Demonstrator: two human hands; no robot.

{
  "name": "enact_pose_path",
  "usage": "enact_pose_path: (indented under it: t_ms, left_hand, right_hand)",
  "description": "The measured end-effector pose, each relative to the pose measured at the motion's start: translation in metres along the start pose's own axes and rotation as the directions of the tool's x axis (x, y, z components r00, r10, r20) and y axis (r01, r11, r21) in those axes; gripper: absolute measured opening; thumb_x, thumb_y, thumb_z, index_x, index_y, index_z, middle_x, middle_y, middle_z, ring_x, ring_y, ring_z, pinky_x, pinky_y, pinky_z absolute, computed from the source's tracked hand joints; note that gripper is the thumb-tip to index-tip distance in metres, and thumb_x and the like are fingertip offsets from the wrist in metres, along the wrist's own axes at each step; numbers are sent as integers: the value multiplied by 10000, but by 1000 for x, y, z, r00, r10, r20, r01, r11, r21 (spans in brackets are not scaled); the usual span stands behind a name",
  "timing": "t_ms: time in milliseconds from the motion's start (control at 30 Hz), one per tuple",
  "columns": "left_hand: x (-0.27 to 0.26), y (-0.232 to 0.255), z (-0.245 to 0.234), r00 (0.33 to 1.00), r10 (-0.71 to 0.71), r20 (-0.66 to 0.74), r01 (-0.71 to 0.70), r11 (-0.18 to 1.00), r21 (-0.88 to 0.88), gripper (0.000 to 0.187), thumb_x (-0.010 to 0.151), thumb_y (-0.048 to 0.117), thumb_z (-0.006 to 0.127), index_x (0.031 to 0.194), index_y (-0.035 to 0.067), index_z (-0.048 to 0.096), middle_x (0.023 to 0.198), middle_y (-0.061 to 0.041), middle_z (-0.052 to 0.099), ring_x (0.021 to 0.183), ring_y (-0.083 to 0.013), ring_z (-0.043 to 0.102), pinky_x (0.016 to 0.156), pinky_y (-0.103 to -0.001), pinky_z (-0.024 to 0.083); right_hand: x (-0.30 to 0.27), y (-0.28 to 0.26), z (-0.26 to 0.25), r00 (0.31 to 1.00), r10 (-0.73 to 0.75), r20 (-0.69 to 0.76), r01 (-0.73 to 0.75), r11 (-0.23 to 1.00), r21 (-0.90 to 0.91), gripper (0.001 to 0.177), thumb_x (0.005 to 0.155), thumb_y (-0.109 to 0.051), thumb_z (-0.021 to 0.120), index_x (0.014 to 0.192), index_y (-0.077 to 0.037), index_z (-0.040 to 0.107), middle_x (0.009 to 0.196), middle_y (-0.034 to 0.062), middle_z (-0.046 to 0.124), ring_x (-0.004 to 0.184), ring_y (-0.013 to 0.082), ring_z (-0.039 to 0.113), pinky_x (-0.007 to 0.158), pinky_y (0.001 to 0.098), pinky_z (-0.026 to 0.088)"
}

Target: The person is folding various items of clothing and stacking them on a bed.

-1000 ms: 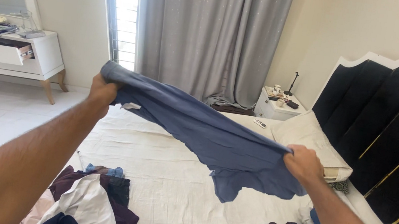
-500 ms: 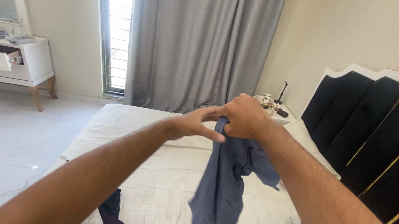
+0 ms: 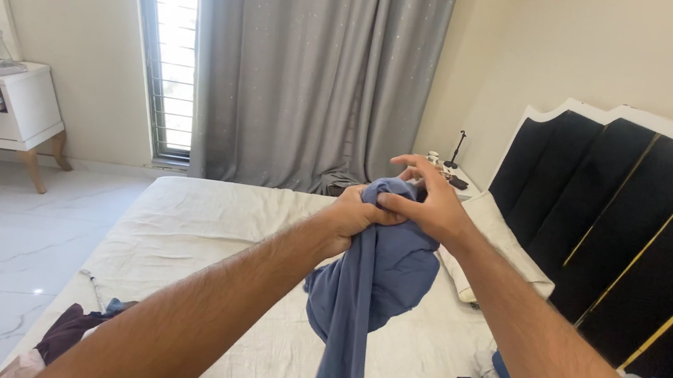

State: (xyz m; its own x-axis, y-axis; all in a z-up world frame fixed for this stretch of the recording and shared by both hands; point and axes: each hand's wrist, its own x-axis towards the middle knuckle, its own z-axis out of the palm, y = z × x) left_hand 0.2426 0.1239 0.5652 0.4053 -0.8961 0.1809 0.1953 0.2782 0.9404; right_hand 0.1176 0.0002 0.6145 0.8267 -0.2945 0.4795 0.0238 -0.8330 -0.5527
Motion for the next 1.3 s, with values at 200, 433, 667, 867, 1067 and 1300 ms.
enact_pose_path:
  t_ms: [200, 433, 667, 867, 1067, 1300]
  left_hand:
    - [5, -3, -20, 986, 75, -151, -115, 952, -285, 275, 843, 59, 793, 1091, 27, 680, 1038, -114, 733, 935, -231, 728, 884, -412, 617]
    - [-2, 14, -49, 955, 104, -277, -207, 903, -377, 292, 832, 72, 774, 1084, 53, 628, 1014, -124, 728, 933, -269, 737, 888, -462, 630]
    - [-6, 4, -115, 900, 213, -381, -271, 957, -105, 228, 882, 52, 778, 1086, 21, 684, 988, -95, 722, 892, -214, 697, 853, -396, 602]
    - [-20, -7, -136, 924, 94, -370, -159, 976, -148, 280, 913, 107, 722, 1184, 55, 671, 1079, -110, 708, 974, -219, 685, 917, -411, 586]
    - [-35, 2, -112, 963, -107, -249, 42, 967, -251, 764, 832, 93, 759, 1487, 158, 373, 1402, -229, 545, 1240, -317, 624, 1067, -500, 518]
    - [-16, -12, -119, 997, -34, -74, 27, 995, -91, 887, 728, 57, 867, 1510, -6, 453, 1396, -264, 598, 1223, -336, 652, 1037, -439, 544]
  right_hand:
    - [-45, 65, 36, 906, 204, 372, -416, 598, 685, 1039, 660, -492, 832, 1537, -260, 326, 1503, 69, 519, 1381, 249, 496, 1134, 449, 374]
    - [-42, 83, 65, 866, 323, 381, -472, 780, 411, 547, 815, -329, 804, 1262, -41, 672, 1224, 114, 753, 1235, 258, 649, 1100, 427, 422]
    - [-32, 61, 42, 875, 478, 80, -473, 804, 361, 355, 1002, -388, 591, 1132, -79, 709, 1010, 91, 746, 940, 195, 691, 875, 349, 531]
    - [-24, 44, 21, 914, 403, -44, -402, 915, 31, 369, 969, -430, 657, 1069, -91, 764, 834, 72, 752, 785, 162, 694, 752, 321, 547]
    - [-16, 63, 5, 940, 331, 84, -333, 943, 10, 354, 930, -419, 719, 1006, -84, 808, 823, 62, 766, 781, 131, 690, 741, 308, 558]
    - [-24, 55, -3, 928, 351, 126, -342, 936, -86, 326, 897, -432, 709, 1056, -167, 813, 831, 36, 790, 811, 144, 725, 793, 320, 560]
